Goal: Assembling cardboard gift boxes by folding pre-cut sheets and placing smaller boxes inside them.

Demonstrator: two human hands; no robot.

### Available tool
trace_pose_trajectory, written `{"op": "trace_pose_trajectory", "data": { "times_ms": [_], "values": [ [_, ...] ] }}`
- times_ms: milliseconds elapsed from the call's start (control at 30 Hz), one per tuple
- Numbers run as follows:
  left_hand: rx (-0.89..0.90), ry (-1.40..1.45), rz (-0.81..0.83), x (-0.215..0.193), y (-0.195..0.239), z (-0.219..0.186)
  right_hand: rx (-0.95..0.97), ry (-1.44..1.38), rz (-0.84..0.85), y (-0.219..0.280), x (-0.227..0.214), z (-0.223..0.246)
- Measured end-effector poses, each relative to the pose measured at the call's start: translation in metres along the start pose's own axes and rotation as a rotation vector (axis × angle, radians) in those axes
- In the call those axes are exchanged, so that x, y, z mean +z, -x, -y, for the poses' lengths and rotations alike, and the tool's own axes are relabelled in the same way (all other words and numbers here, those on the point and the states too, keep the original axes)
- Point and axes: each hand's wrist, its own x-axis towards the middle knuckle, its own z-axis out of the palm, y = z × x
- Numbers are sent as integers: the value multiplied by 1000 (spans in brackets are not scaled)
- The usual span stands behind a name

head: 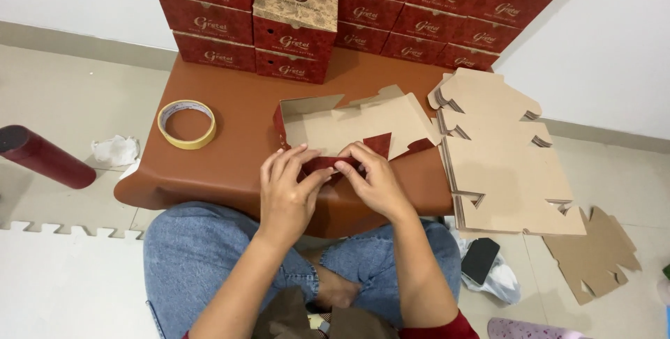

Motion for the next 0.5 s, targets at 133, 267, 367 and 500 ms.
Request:
{"op": "trace_pose_trajectory", "data": {
  "times_ms": [133,267,367,500],
  "values": [
    [-57,-25,40,1,0,5,-42,36,-18,4,-7,17],
    [10,-130,91,2,-2,12,-38,42,-32,7,-7,20],
    [93,-208,114,7,-2,16,-56,91,-57,8,-6,23],
    [135,-226,101,7,-4,19,-128,314,-297,17,-3,25]
  ]
}}
